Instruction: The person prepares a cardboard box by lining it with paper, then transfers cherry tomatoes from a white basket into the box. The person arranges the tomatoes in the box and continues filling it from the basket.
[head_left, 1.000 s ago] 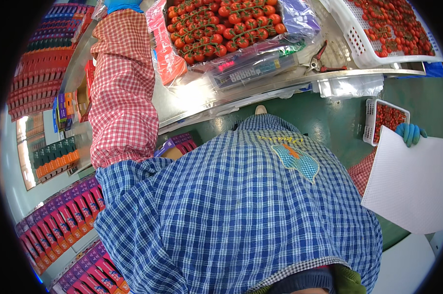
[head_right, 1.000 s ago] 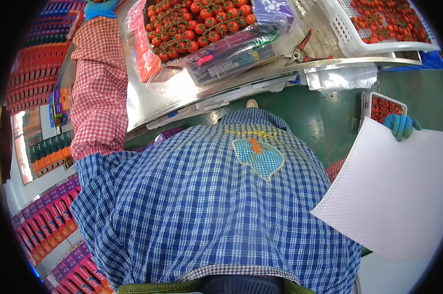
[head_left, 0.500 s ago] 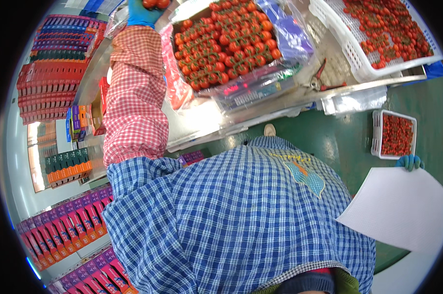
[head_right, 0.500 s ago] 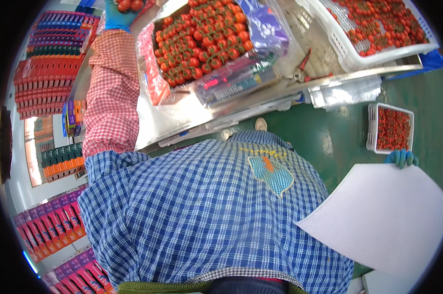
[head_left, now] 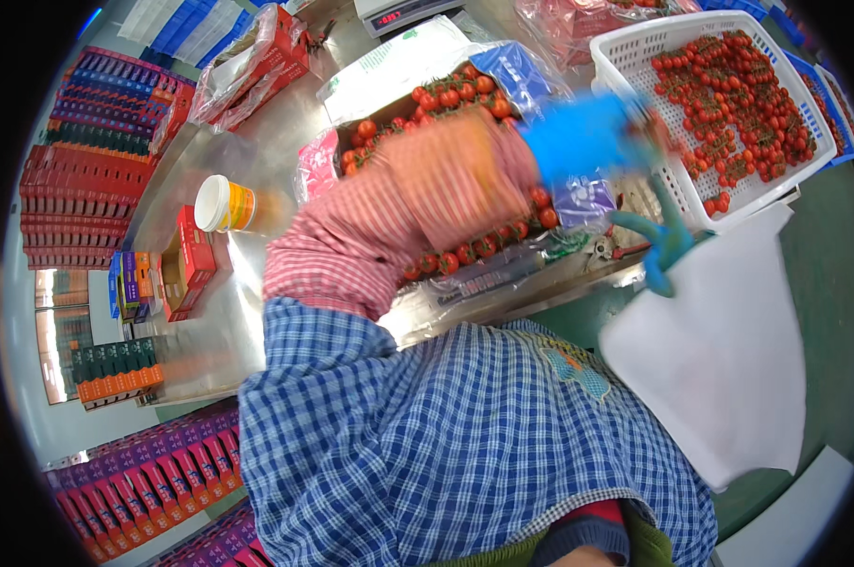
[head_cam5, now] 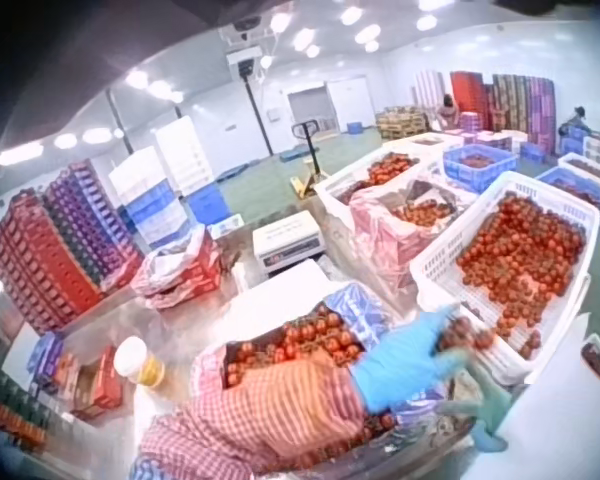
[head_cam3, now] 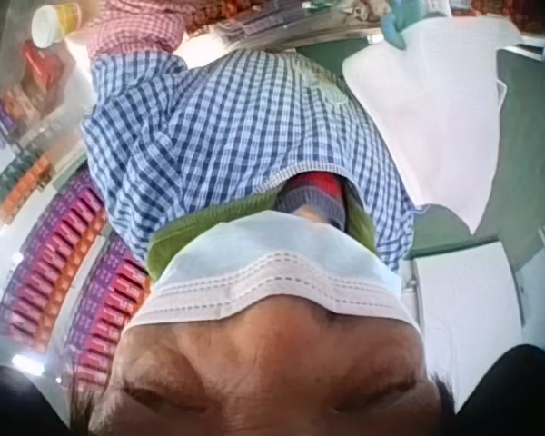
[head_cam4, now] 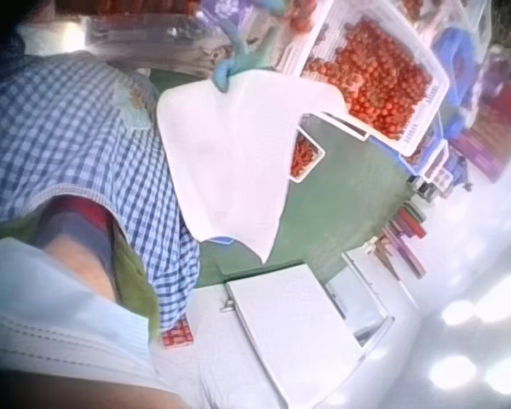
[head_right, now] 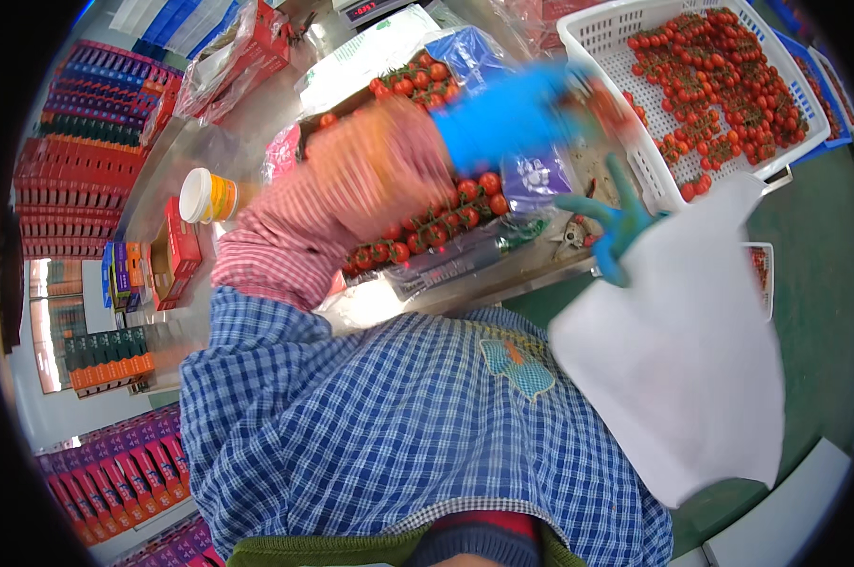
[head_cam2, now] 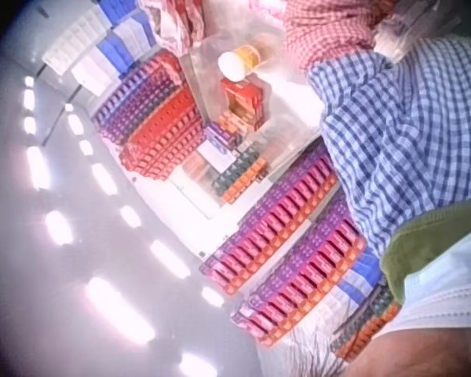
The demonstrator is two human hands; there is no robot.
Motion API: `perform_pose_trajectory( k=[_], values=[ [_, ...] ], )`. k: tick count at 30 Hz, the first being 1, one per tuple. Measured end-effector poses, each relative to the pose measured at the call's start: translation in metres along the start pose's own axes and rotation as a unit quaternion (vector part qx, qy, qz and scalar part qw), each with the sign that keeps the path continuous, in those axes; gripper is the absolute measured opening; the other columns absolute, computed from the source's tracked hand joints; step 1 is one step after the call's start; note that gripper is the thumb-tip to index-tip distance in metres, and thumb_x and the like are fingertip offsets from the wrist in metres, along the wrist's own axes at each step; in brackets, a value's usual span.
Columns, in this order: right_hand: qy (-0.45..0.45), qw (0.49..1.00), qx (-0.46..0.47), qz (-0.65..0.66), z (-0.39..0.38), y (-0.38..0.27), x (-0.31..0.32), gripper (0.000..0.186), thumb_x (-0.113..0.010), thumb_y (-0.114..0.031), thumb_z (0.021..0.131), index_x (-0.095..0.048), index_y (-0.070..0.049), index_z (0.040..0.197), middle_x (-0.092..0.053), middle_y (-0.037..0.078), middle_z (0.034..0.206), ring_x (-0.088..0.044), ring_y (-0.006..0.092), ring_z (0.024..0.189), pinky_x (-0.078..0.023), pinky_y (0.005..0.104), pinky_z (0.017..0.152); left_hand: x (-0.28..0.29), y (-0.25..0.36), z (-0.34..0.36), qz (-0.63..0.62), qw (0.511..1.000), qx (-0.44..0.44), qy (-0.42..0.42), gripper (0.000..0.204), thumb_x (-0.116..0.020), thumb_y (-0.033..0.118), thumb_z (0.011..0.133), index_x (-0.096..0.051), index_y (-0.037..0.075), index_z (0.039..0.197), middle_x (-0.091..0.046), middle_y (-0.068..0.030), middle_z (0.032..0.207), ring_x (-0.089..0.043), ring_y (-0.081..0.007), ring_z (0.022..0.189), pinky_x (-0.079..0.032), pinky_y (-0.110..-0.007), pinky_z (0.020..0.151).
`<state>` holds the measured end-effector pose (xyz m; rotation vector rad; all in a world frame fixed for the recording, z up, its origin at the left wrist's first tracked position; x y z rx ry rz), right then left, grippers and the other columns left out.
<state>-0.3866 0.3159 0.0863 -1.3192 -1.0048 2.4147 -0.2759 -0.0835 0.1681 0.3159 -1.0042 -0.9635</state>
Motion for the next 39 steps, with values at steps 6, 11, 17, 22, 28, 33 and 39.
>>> perform_pose_trajectory(
  k=[6,11,17,22,28,33,39],
  values=[
    [0.028,0.998,-0.030,-0.045,0.033,0.008,-0.021,0.031,-0.047,-0.029,0.087,-0.058,-0.002,0.096,-0.056,0.010,0.086,-0.052,0.0207,0.069,-0.042,0.0312,0.062,0.043,-0.014,-0.053,-0.152,0.961,0.230,0.012,0.038,-0.059,0.020,0.084,-0.054,0.010,0.120,-0.061,-0.0105,0.104,-0.060,-0.0191,0.087,-0.049,-0.034,0.079],
    [0.042,0.991,-0.044,-0.117,0.042,0.013,-0.027,0.034,-0.048,-0.031,0.086,-0.057,-0.001,0.100,-0.057,0.012,0.090,-0.054,0.0220,0.074,-0.043,0.0317,0.065,0.136,-0.117,-0.152,0.453,0.854,0.236,-0.101,0.032,-0.056,0.024,0.081,-0.058,0.019,0.113,-0.057,-0.0112,0.103,-0.057,-0.0300,0.093,-0.048,-0.041,0.076],
    [0.078,0.951,-0.072,-0.290,0.084,0.017,-0.033,0.038,-0.049,-0.033,0.086,-0.057,0.000,0.103,-0.058,0.014,0.094,-0.056,0.0235,0.079,-0.045,0.0324,0.069,0.121,-0.162,-0.175,0.436,0.882,0.130,-0.122,0.046,-0.068,0.001,0.064,-0.055,0.017,0.105,-0.053,-0.0122,0.095,-0.054,-0.0357,0.082,-0.047,-0.042,0.067],
    [0.078,0.880,-0.119,-0.453,0.154,0.023,-0.009,0.042,-0.051,-0.035,0.085,-0.056,0.001,0.107,-0.059,0.016,0.098,-0.058,0.0248,0.084,-0.046,0.0329,0.072,0.132,-0.131,-0.113,0.166,0.946,0.256,0.109,0.039,-0.067,-0.001,0.071,-0.057,0.007,0.108,-0.056,-0.0007,0.090,-0.048,-0.0077,0.066,-0.042,-0.022,0.061],
    [0.022,0.786,-0.221,-0.577,0.225,0.032,0.034,0.047,-0.052,-0.038,0.085,-0.056,0.001,0.111,-0.060,0.017,0.103,-0.060,0.0264,0.089,-0.048,0.0335,0.075,0.058,-0.111,0.075,0.104,0.983,0.123,0.093,0.037,-0.068,0.003,0.074,-0.058,0.005,0.110,-0.060,-0.0026,0.093,-0.050,-0.0086,0.070,-0.044,-0.024,0.066],
    [-0.030,0.743,-0.327,-0.583,0.227,0.018,0.042,0.051,-0.053,-0.040,0.084,-0.055,0.002,0.114,-0.061,0.019,0.107,-0.062,0.0277,0.094,-0.049,0.0340,0.079,-0.055,-0.148,0.256,0.148,0.987,0.007,-0.057,0.034,-0.066,0.008,0.076,-0.058,0.009,0.109,-0.061,-0.0098,0.103,-0.061,-0.0261,0.084,-0.048,-0.033,0.074],
    [-0.124,0.831,-0.400,-0.366,0.151,-0.008,0.062,0.044,-0.044,-0.038,0.092,-0.055,-0.007,0.121,-0.060,0.011,0.116,-0.058,0.0230,0.102,-0.044,0.0319,0.091,-0.197,-0.191,0.375,0.126,0.962,0.167,-0.178,0.060,-0.065,0.035,0.078,-0.044,0.008,0.128,-0.052,-0.0176,0.119,-0.053,-0.0312,0.106,-0.046,-0.041,0.088]
  ],
)
Point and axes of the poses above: each hand's wrist, its own z-axis towards the middle knuckle, its own x-axis out of the back of the hand, y = z × x, the point moved 1 cm from there along z, towards the middle knuckle
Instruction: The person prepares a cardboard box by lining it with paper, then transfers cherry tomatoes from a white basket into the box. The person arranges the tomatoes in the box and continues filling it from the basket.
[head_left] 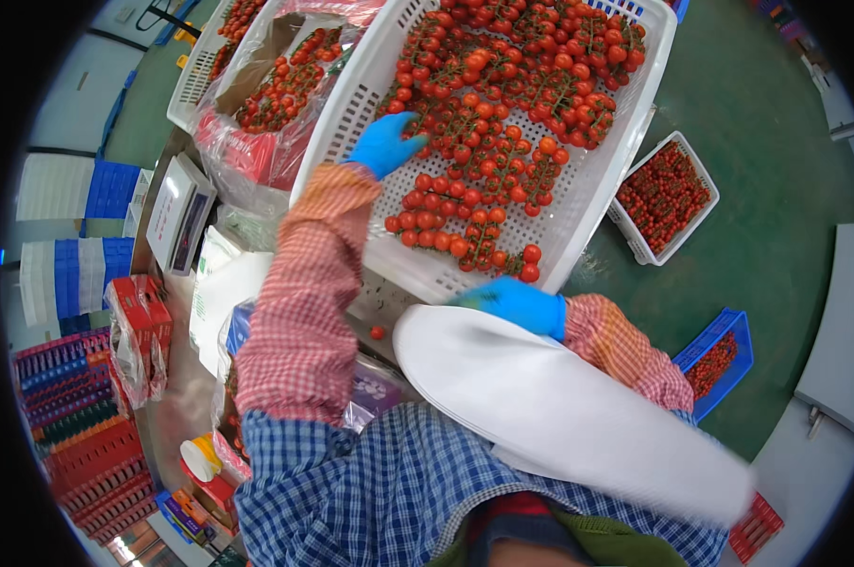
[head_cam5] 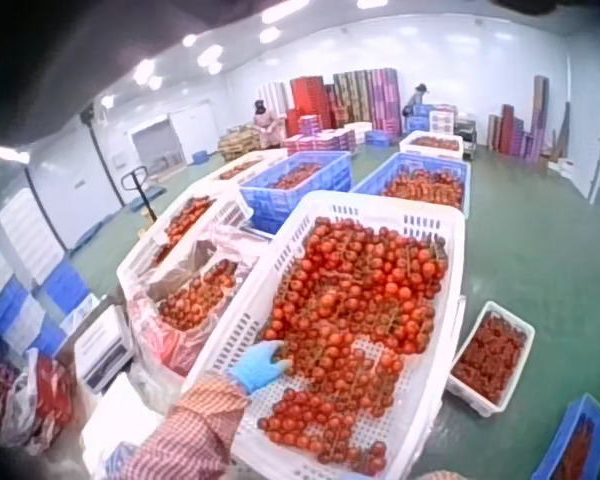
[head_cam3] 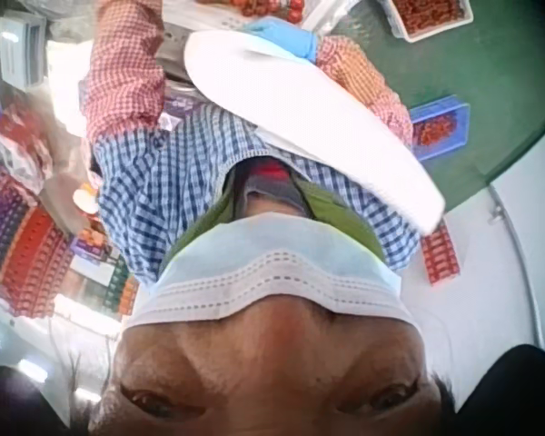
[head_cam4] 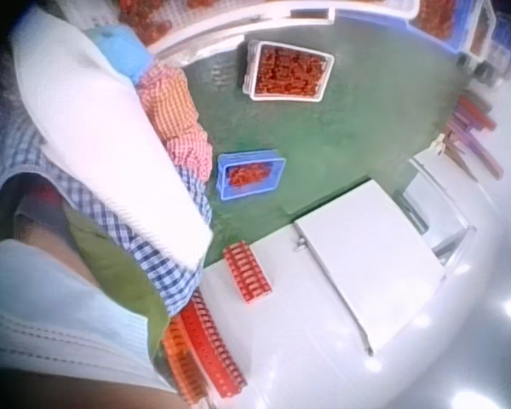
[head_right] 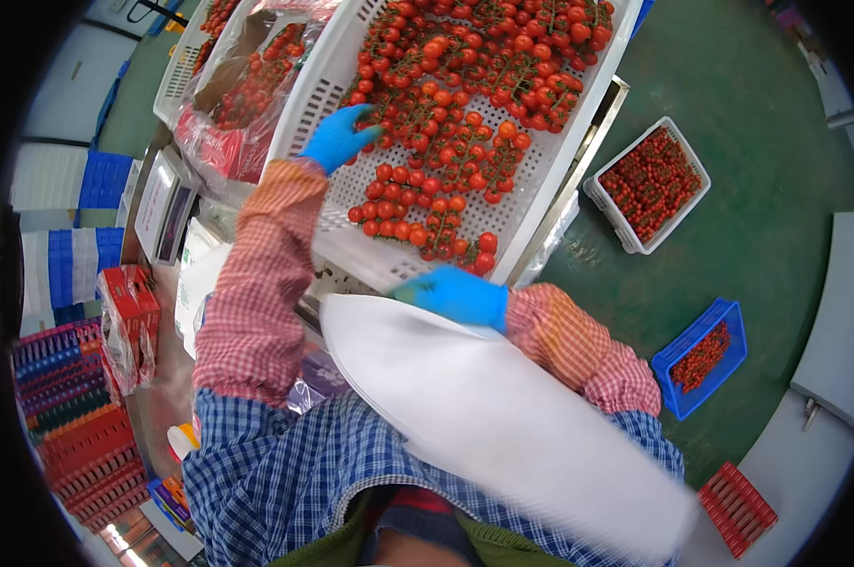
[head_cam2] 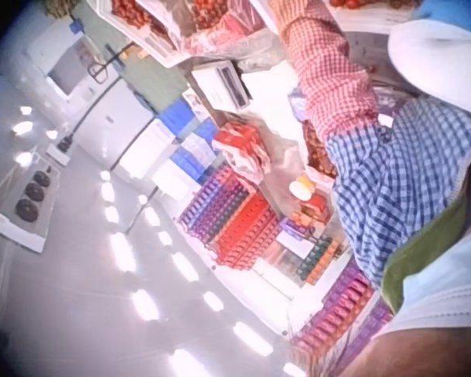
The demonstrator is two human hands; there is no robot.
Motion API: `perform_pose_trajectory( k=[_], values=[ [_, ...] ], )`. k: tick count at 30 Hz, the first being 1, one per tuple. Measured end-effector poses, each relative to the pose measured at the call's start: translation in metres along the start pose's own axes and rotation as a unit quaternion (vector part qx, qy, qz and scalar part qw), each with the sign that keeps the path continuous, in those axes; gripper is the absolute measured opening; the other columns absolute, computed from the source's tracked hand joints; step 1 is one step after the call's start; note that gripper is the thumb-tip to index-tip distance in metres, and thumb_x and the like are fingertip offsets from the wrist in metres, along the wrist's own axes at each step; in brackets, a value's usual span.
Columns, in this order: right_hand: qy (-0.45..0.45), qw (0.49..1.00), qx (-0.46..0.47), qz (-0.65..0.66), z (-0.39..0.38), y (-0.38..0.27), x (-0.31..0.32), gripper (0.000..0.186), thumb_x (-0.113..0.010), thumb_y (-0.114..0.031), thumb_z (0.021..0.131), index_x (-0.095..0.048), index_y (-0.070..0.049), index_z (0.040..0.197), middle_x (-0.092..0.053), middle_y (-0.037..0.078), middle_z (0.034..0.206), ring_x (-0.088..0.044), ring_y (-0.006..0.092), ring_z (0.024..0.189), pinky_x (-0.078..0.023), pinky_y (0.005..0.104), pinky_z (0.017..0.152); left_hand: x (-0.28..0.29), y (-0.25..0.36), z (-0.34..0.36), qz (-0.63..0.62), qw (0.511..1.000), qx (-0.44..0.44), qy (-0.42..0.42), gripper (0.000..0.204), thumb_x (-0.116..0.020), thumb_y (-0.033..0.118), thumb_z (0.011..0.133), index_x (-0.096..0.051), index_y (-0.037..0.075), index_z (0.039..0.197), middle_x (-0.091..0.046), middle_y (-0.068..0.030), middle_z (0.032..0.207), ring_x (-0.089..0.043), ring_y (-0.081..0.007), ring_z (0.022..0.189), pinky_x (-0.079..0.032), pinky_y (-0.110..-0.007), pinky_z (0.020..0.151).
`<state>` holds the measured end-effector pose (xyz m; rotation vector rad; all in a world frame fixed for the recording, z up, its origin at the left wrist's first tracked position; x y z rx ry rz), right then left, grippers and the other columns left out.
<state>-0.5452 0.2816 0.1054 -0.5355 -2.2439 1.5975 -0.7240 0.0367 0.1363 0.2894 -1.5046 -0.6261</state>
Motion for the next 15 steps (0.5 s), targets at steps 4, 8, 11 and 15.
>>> perform_pose_trajectory(
  k=[4,8,11,15],
  values=[
    [-0.125,0.972,0.090,0.175,-0.024,0.011,0.033,0.049,-0.049,-0.033,0.091,-0.045,-0.002,0.128,-0.062,0.016,0.104,-0.061,0.0170,0.074,-0.047,0.0266,0.074,-0.071,0.045,0.050,0.048,0.997,0.052,0.019,0.084,-0.068,0.043,0.075,-0.027,0.007,0.139,-0.042,-0.0208,0.129,-0.045,-0.0355,0.117,-0.044,-0.043,0.094],
    [-0.184,0.919,0.108,0.333,-0.052,0.004,0.071,0.053,-0.051,-0.031,0.090,-0.040,0.003,0.129,-0.063,0.018,0.100,-0.058,0.0137,0.065,-0.047,0.0229,0.064,-0.070,0.050,0.051,0.084,0.991,0.104,-0.025,0.084,-0.070,0.037,0.073,-0.028,0.005,0.139,-0.040,-0.0200,0.131,-0.048,-0.0326,0.113,-0.044,-0.044,0.091],
    [-0.200,0.894,0.114,0.384,-0.067,-0.005,0.075,0.057,-0.053,-0.029,0.090,-0.037,0.007,0.130,-0.063,0.020,0.096,-0.056,0.0113,0.058,-0.046,0.0201,0.057,-0.023,0.030,0.011,-0.341,0.909,0.201,-0.133,0.056,-0.063,0.032,0.075,-0.049,0.004,0.122,-0.062,-0.0120,0.099,-0.063,-0.0229,0.080,-0.051,-0.034,0.061],
    [-0.199,0.887,0.192,0.369,-0.069,-0.018,0.066,0.059,-0.050,-0.025,0.091,-0.025,0.005,0.136,-0.061,0.016,0.079,-0.048,0.0091,0.049,-0.040,0.0230,0.047,0.041,0.007,-0.109,-0.695,0.681,0.186,-0.136,0.051,-0.050,0.031,0.079,-0.047,0.000,0.119,-0.058,-0.0188,0.108,-0.059,-0.0298,0.080,-0.049,-0.039,0.071]
  ],
)
Point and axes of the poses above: each hand's wrist, its own z-axis towards the middle knuckle, its own x-axis out of the back of the hand, y = z × x, the point moved 1 cm from there along z, towards the middle knuckle
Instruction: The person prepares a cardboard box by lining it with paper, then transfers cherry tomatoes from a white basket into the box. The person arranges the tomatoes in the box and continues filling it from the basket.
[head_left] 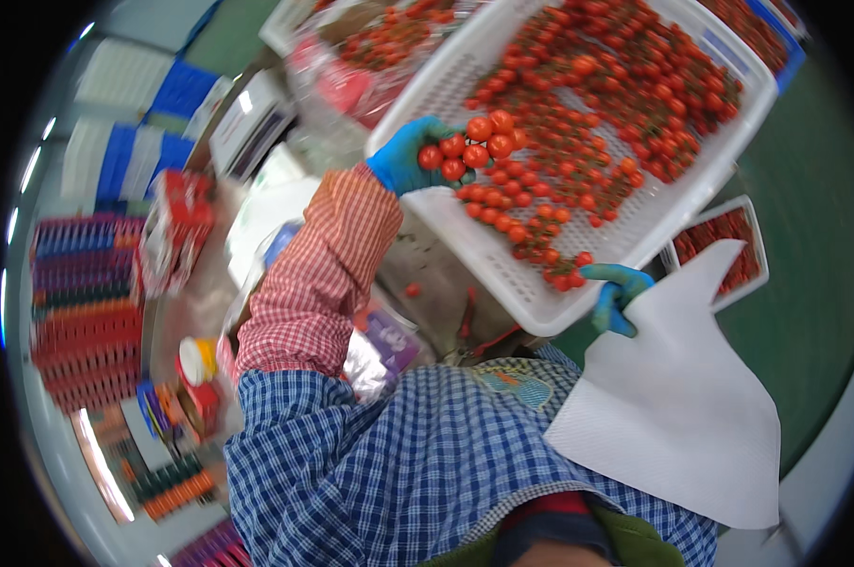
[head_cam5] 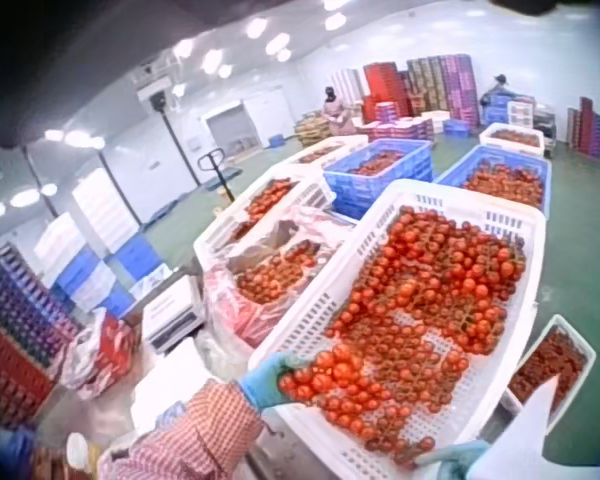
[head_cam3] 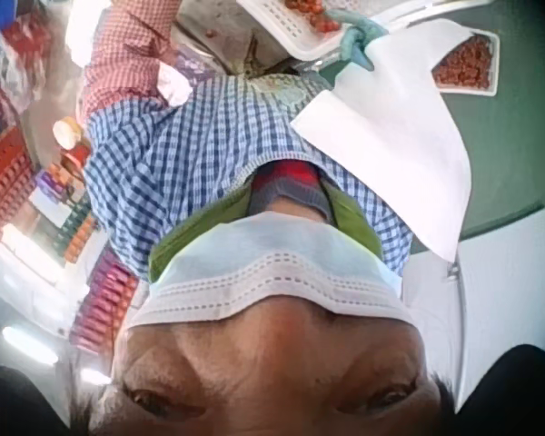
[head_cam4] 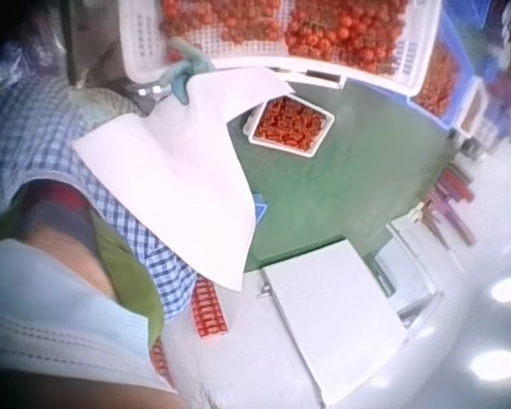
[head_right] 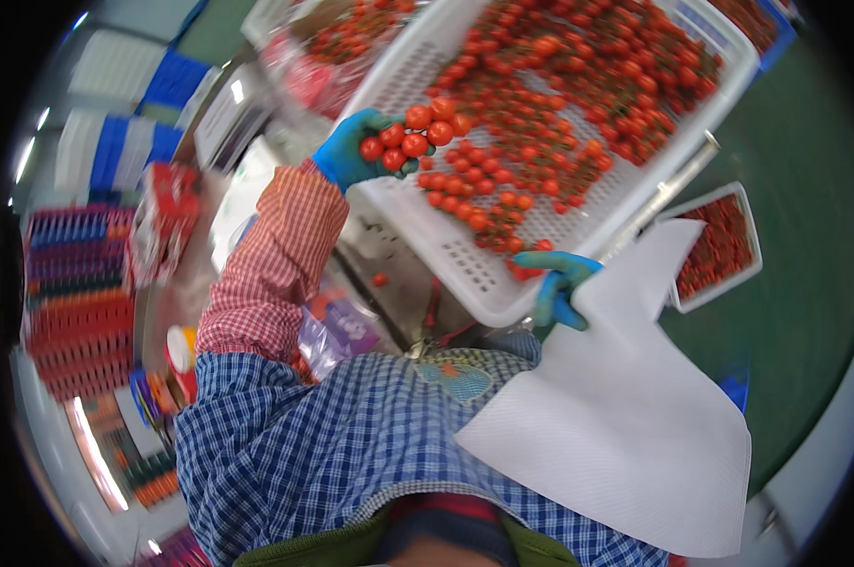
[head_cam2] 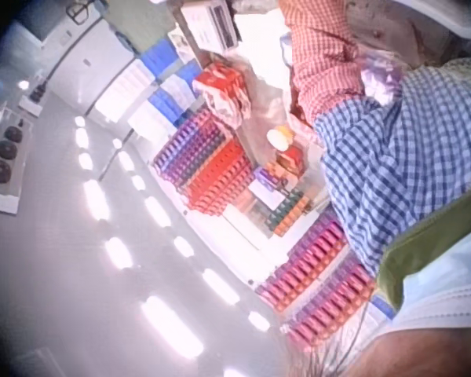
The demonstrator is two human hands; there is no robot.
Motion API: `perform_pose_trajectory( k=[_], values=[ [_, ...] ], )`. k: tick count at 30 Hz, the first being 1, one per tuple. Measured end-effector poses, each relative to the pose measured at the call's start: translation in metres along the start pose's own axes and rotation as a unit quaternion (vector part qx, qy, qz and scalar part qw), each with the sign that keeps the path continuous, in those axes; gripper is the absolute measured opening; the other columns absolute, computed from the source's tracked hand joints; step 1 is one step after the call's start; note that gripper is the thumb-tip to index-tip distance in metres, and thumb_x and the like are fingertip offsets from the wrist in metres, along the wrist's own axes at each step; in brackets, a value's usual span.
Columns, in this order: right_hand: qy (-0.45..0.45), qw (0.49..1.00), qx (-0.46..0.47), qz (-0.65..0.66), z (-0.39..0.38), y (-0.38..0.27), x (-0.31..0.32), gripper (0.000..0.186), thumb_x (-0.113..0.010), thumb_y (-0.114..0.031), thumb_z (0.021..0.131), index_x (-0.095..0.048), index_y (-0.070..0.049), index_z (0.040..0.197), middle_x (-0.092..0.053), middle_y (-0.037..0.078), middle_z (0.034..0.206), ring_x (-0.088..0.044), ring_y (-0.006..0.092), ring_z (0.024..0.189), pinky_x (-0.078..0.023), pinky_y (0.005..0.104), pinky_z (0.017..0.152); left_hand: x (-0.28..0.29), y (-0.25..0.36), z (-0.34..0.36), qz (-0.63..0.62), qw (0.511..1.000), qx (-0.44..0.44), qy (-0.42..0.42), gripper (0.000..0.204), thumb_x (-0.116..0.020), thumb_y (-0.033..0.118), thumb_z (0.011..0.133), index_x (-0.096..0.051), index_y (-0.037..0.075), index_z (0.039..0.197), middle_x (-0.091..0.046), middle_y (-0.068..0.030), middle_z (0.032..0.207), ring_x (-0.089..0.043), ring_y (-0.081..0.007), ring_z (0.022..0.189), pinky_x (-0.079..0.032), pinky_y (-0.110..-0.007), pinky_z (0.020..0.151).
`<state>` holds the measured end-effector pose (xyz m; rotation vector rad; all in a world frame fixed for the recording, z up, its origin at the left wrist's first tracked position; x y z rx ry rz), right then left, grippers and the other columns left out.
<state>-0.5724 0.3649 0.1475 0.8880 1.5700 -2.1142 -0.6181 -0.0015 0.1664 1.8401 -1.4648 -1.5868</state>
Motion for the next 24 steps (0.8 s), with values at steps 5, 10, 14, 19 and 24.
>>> perform_pose_trajectory(
  k=[5,10,14,19,24],
  values=[
    [-0.009,0.987,-0.053,-0.149,0.009,-0.007,0.011,0.045,-0.035,-0.023,0.097,-0.027,-0.008,0.139,-0.054,0.011,0.067,-0.048,0.0191,0.047,-0.045,0.0307,0.048,0.035,-0.067,-0.197,-0.171,0.946,-0.276,-0.017,0.062,-0.055,0.021,0.075,-0.036,0.002,0.131,-0.049,-0.0174,0.121,-0.053,-0.0293,0.096,-0.045,-0.042,0.081],
    [0.026,0.991,-0.084,-0.098,0.032,0.017,0.004,0.045,-0.031,-0.028,0.098,-0.028,-0.012,0.140,-0.054,0.010,0.065,-0.049,0.0196,0.049,-0.043,0.0319,0.045,0.080,-0.150,-0.379,-0.009,0.758,-0.470,0.452,0.052,-0.053,0.023,0.085,-0.035,0.007,0.131,-0.049,-0.0133,0.120,-0.054,-0.0253,0.103,-0.049,-0.041,0.084],
    [-0.055,0.984,-0.129,-0.109,0.073,0.037,-0.021,0.046,-0.032,-0.029,0.098,-0.028,-0.012,0.140,-0.054,0.009,0.066,-0.049,0.0197,0.050,-0.044,0.0315,0.046,0.126,-0.174,-0.452,0.076,0.674,-0.265,0.685,0.049,-0.053,0.034,0.088,-0.041,0.003,0.124,-0.051,-0.0134,0.115,-0.058,-0.0223,0.094,-0.054,-0.033,0.072],
    [-0.161,0.961,-0.197,-0.105,0.122,0.060,-0.038,0.047,-0.035,-0.029,0.097,-0.026,-0.012,0.140,-0.054,0.009,0.068,-0.049,0.0197,0.051,-0.044,0.0304,0.048,0.155,-0.174,-0.484,0.176,0.730,-0.143,0.645,0.045,-0.060,0.037,0.084,-0.055,0.002,0.112,-0.059,-0.0113,0.103,-0.059,-0.0212,0.089,-0.053,-0.034,0.076],
    [-0.099,0.962,-0.213,-0.136,0.136,0.080,-0.078,0.048,-0.034,-0.030,0.097,-0.025,-0.012,0.140,-0.054,0.009,0.069,-0.049,0.0197,0.052,-0.044,0.0306,0.049,0.160,-0.159,-0.464,0.737,0.438,-0.238,0.456,0.065,-0.059,0.054,0.078,-0.048,0.013,0.127,-0.054,-0.0095,0.120,-0.050,-0.0276,0.110,-0.042,-0.040,0.093]
  ],
)
Point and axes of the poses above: each hand's wrist, its own z-axis towards the middle knuckle, its own x-axis out of the back of the hand, y = z × x, the point moved 1 cm from there along z, towards the middle knuckle
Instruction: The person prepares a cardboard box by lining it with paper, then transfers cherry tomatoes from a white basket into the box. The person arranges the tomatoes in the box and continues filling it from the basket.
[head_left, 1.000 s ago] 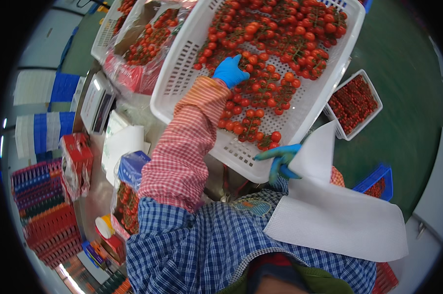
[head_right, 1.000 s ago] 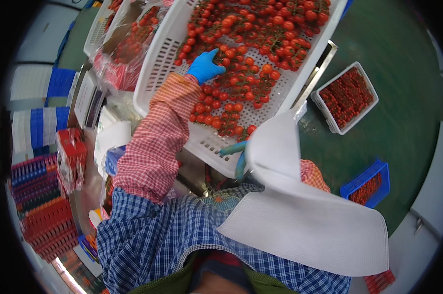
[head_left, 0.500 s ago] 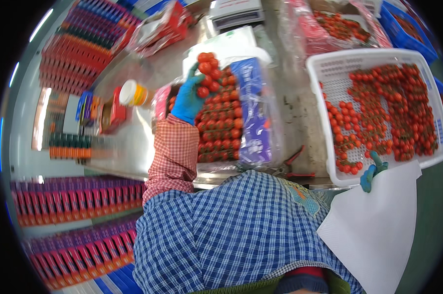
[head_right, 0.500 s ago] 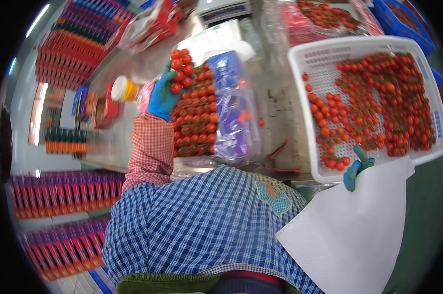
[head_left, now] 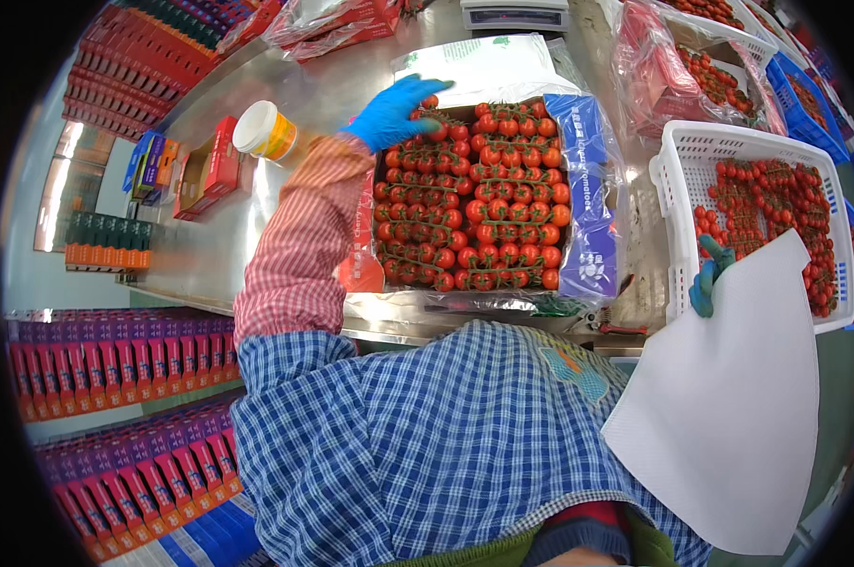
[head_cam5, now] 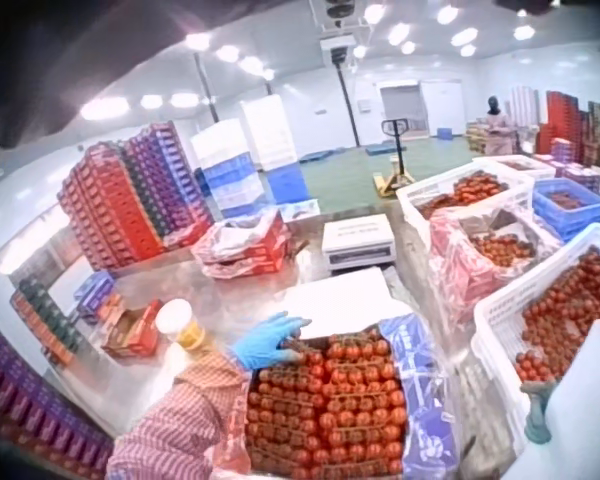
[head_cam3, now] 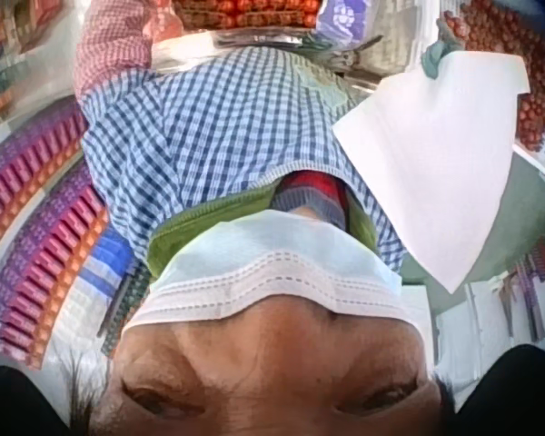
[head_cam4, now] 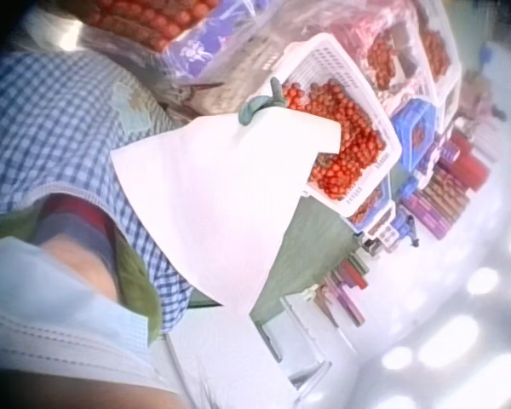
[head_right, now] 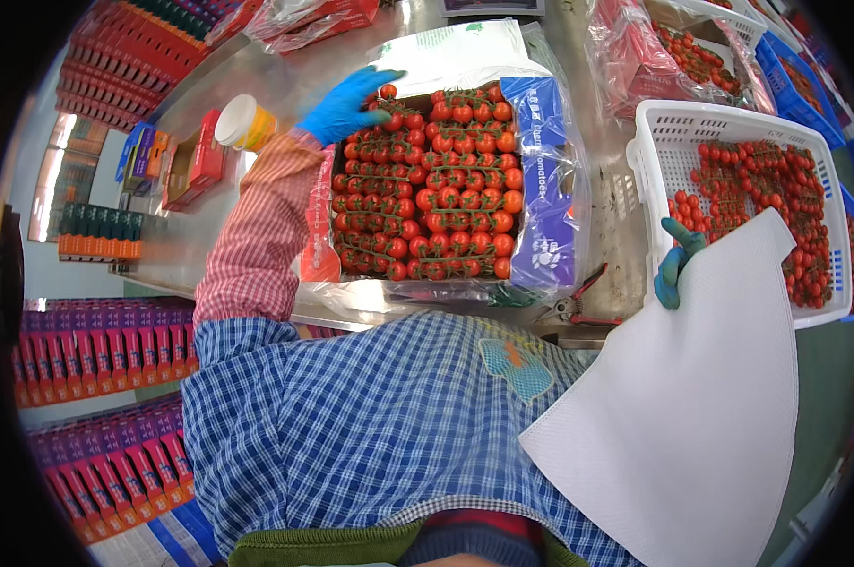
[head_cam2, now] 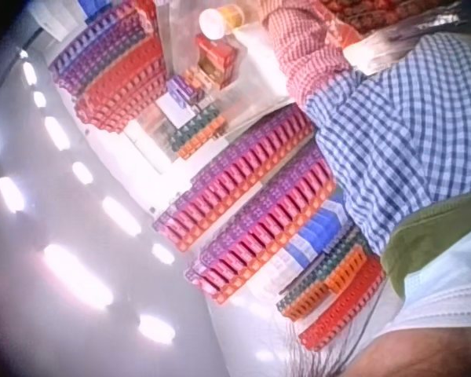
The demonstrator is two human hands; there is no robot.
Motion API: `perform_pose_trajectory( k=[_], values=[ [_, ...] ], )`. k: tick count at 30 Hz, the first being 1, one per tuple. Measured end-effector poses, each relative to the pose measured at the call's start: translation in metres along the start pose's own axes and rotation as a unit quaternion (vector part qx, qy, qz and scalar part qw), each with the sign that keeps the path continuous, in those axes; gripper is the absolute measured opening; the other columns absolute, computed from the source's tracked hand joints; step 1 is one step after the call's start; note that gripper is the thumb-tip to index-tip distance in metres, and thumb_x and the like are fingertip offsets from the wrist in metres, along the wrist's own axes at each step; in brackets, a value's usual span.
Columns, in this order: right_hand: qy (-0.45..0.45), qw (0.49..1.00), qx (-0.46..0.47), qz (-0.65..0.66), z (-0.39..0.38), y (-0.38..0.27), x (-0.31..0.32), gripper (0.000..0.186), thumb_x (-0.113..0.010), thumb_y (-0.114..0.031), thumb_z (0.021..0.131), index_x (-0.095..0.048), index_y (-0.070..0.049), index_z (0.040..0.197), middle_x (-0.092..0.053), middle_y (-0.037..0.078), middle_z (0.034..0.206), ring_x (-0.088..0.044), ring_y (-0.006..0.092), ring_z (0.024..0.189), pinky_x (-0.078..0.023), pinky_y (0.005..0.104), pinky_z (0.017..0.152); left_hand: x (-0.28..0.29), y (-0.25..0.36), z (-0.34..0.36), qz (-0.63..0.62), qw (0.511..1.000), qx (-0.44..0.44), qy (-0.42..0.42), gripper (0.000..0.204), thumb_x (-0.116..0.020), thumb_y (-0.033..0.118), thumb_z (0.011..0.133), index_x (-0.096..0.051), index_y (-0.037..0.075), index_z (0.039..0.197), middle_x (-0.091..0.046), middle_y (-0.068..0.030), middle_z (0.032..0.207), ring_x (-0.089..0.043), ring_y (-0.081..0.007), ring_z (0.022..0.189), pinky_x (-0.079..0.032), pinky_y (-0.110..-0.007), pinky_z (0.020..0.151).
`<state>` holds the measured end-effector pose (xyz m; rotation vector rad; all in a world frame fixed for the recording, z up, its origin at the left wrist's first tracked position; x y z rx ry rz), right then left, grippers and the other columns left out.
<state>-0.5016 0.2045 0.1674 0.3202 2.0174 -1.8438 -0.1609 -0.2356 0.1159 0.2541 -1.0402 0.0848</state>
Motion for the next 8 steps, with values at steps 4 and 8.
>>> perform_pose_trajectory(
  k=[4,8],
  values=[
    [0.142,0.989,-0.021,-0.020,0.003,0.001,-0.038,0.047,-0.028,-0.032,0.098,-0.024,-0.012,0.141,-0.053,0.008,0.068,-0.050,0.0198,0.052,-0.045,0.0322,0.049,-0.009,0.004,0.002,0.130,0.978,-0.056,-0.155,0.074,-0.050,0.068,0.072,-0.050,0.015,0.124,-0.055,-0.0106,0.113,-0.047,-0.0318,0.110,-0.042,-0.045,0.087],
    [0.178,0.981,-0.037,-0.067,-0.004,0.014,-0.051,0.052,-0.039,-0.031,0.095,-0.022,-0.013,0.141,-0.054,0.009,0.070,-0.050,0.0203,0.053,-0.046,0.0312,0.050,-0.015,0.022,-0.013,0.160,0.970,0.085,-0.161,0.069,-0.047,0.067,0.076,-0.054,0.012,0.116,-0.058,-0.0120,0.095,-0.055,-0.0306,0.092,-0.046,-0.041,0.074]
  ],
)
Point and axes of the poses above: each hand's wrist, its own z-axis towards the middle knuckle, its own x-axis out of the back of the hand, y = z × x, the point moved 1 cm from there along z, towards the middle knuckle
